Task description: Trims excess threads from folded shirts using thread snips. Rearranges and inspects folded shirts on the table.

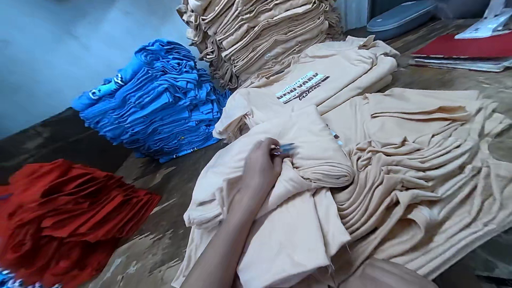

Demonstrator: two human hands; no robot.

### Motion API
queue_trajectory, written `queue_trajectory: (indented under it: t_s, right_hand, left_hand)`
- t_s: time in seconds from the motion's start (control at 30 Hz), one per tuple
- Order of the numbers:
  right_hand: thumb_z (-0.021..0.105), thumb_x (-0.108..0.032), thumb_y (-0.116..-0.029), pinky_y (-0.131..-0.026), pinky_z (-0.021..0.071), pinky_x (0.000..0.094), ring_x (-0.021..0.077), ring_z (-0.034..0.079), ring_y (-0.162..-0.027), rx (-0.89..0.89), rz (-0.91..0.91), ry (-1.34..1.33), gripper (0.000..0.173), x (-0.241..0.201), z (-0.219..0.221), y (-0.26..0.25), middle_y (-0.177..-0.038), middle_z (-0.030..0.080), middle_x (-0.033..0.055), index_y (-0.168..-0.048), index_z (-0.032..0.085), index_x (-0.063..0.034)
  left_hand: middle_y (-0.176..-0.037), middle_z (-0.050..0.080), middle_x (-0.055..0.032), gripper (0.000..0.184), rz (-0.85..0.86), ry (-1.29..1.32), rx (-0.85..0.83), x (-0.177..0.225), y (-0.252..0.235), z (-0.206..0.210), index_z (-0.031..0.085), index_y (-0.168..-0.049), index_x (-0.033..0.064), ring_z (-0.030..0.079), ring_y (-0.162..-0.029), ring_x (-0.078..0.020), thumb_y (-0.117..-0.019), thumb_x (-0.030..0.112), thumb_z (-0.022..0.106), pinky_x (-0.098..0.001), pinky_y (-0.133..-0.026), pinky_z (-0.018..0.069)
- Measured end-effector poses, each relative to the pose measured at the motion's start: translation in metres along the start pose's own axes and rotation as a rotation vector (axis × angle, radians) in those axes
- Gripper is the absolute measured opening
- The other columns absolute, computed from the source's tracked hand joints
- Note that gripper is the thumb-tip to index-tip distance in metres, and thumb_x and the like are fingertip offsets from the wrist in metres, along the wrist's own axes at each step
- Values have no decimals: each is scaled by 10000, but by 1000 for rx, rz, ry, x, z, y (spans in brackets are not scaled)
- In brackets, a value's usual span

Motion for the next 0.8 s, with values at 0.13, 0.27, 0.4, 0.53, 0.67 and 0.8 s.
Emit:
queue_trajectory:
  t_s: [0.13,0.27,0.4,0.53,0.67,0.8]
  right_hand:
    - [736,-346,-961,-653,572,279,124,659,-742,176,267,-231,329,15,9,-5,-863,696,78,-1055,744,-31]
    - [758,-167,-938,-692,581,235,89,671,-775,313,275,-310,139,21,23,0,-871,714,75,-957,779,-31]
    - [716,-89,-958,-636,576,208,64,658,-744,346,322,-437,101,25,20,4,-914,695,70,-993,750,0]
    - [700,-43,-937,-605,563,205,55,639,-707,399,344,-466,64,24,19,2,-890,676,58,-965,725,9]
    - [703,-24,-922,-608,565,193,45,635,-711,452,308,-478,50,24,20,3,-882,667,52,-955,715,11]
    - [688,-38,-942,-621,558,181,35,632,-735,474,276,-465,61,22,21,4,-905,663,49,-973,709,10]
  left_hand:
    - [-1150,642,-158,452,89,21,191,29,32,-49,654,-1310,89,635,-1017,-304,-958,366,704,-515,-843,542]
    - [-1107,706,-62,440,167,220,-34,68,101,-60,722,-1255,173,671,-979,-157,-920,457,741,-376,-826,573]
    - [-990,659,-83,447,182,277,-232,76,144,-52,708,-1231,160,618,-890,-188,-874,410,806,-383,-802,490]
    - [-850,666,-43,46,233,259,-206,63,154,-61,740,-954,123,617,-795,-148,-922,155,742,-303,-727,486]
    - [-922,699,-83,125,176,239,-332,60,150,-67,746,-1004,112,653,-861,-204,-909,193,750,-394,-770,512]
    - [-1029,693,-68,311,163,174,-273,73,133,-82,751,-1196,175,638,-942,-180,-965,380,714,-367,-837,520]
Point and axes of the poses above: each hand's wrist, its own y-axis away from the middle knuckle, its own z-axis out of the palm, x = y × z, the point moved 5 cm from there along -y, towards the middle knuckle
